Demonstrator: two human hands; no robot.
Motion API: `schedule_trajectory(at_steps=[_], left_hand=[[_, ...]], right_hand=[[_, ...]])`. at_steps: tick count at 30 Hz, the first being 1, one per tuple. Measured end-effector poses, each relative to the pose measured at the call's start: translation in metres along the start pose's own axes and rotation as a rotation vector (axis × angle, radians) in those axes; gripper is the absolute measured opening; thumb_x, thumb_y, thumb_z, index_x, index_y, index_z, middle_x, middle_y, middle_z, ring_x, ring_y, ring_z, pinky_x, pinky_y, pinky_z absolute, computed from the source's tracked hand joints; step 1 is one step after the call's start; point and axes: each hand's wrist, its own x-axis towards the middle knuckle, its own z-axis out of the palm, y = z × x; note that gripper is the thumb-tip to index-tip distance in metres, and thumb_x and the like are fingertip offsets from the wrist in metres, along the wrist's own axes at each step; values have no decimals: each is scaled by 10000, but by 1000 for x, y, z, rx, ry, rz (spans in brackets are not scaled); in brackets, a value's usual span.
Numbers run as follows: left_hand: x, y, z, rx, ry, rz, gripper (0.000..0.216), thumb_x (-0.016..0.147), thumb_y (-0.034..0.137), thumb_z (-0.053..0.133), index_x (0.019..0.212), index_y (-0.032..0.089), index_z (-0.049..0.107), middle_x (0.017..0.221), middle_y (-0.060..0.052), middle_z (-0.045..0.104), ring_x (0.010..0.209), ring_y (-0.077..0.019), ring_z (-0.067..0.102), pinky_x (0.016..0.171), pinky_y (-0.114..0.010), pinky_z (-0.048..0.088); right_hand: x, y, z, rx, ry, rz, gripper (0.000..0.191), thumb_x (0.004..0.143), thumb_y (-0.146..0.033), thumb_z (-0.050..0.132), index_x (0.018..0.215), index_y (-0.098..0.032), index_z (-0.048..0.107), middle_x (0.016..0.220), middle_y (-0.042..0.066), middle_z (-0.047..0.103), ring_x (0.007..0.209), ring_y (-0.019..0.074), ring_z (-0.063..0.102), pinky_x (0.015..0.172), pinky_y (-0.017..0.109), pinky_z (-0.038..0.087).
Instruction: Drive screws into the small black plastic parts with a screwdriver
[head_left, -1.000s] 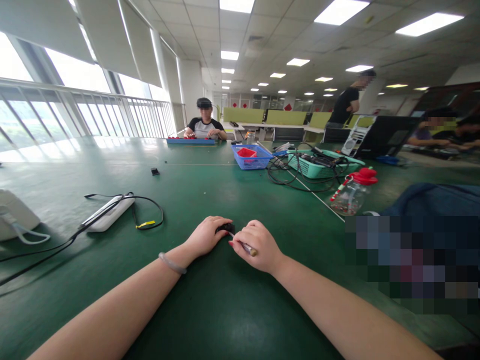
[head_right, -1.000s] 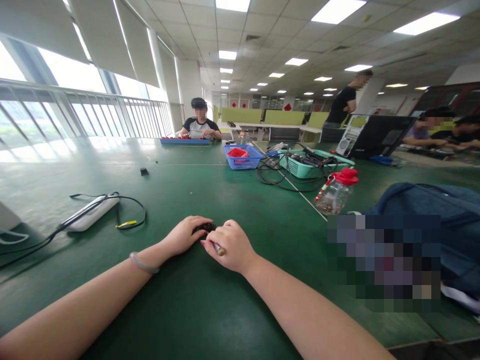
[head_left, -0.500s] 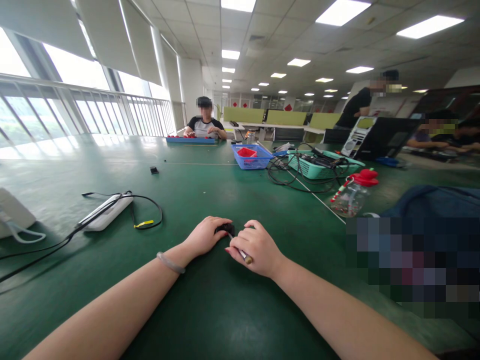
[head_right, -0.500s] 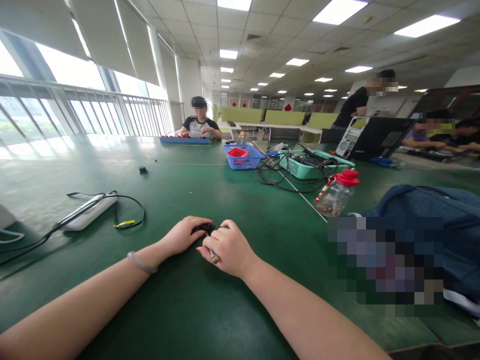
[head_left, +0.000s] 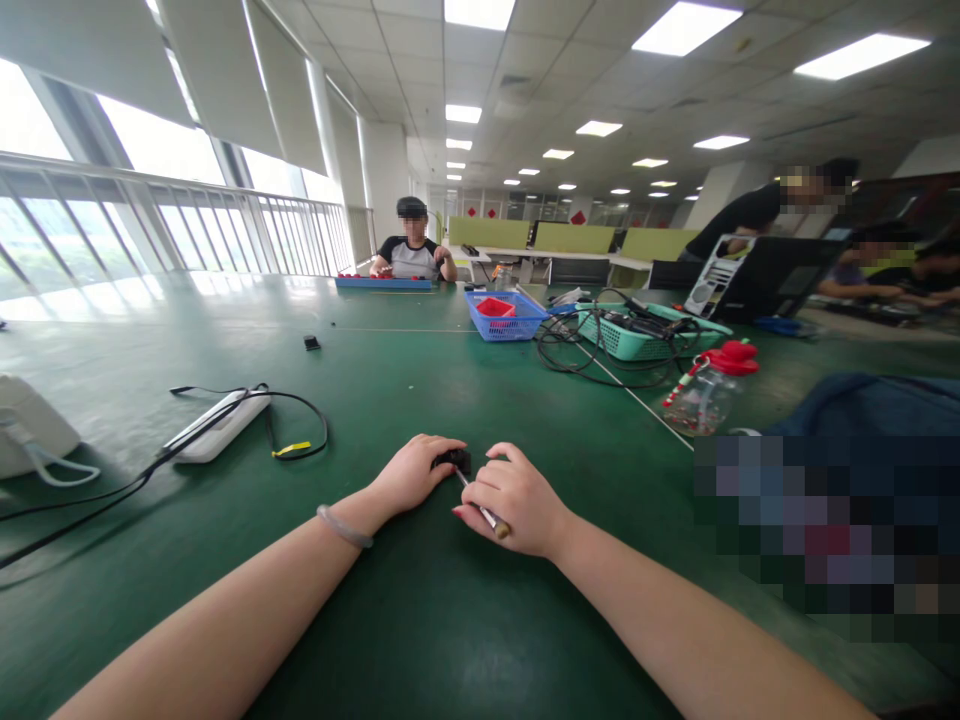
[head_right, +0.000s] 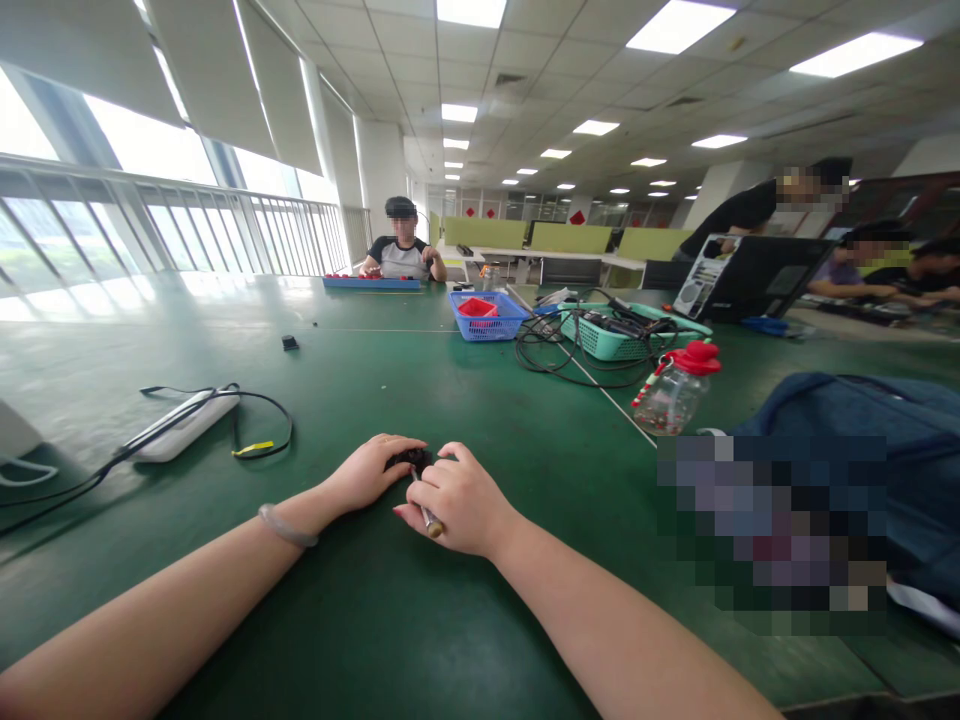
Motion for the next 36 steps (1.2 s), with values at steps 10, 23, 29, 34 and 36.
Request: schedule_trajectory(at_steps=[10, 23, 29, 34, 36], left_hand=[[-1, 1, -1, -11, -11, -12, 363, 848, 210, 562, 1205, 248, 622, 1194, -24, 680, 1100, -224, 594, 1012, -378, 437], [-1, 3, -2, -3, -21, -40, 385, 845, 192, 543, 1220, 246, 613, 1204, -28, 671, 1122, -220, 585, 1016, -368, 439], [-1, 2, 0, -9, -20, -22, 383, 843, 187, 546, 1217, 238, 614, 1197, -30, 676, 1109, -215, 593, 1011, -364, 438], [-1, 0, 1, -14, -9, -6, 372, 842, 209, 555, 1207, 235, 621, 1194, -29, 679, 1108, -216, 593, 1015, -365, 430], [0, -1, 2, -13, -7, -1, 368, 847, 217, 546, 1207, 235, 622, 1199, -30, 677, 1112, -217, 593, 1013, -364, 432]], right_hand=[[1, -3, 1, -82, -130, 38, 222, 925, -299, 499, 786, -197, 639, 750, 28, 638, 736, 167, 550, 921, 396, 335], [-2, 5, 0, 85, -247, -54, 271, 845, -443, 629, 955, -200, 675, 870, 36, 684, 794, 175, 575, 893, 375, 358], [-1, 2, 0, 42, -160, -42, 244, 893, -389, 567, 967, -178, 664, 844, 44, 682, 768, 173, 570, 862, 373, 376], [1, 0, -1, 9, -42, 53, 203, 922, -326, 517, 948, -182, 658, 849, 53, 650, 788, 186, 556, 809, 373, 401], [0, -2, -1, 25, -9, 87, 177, 906, -312, 545, 951, -181, 656, 905, 66, 637, 820, 195, 552, 789, 362, 419]])
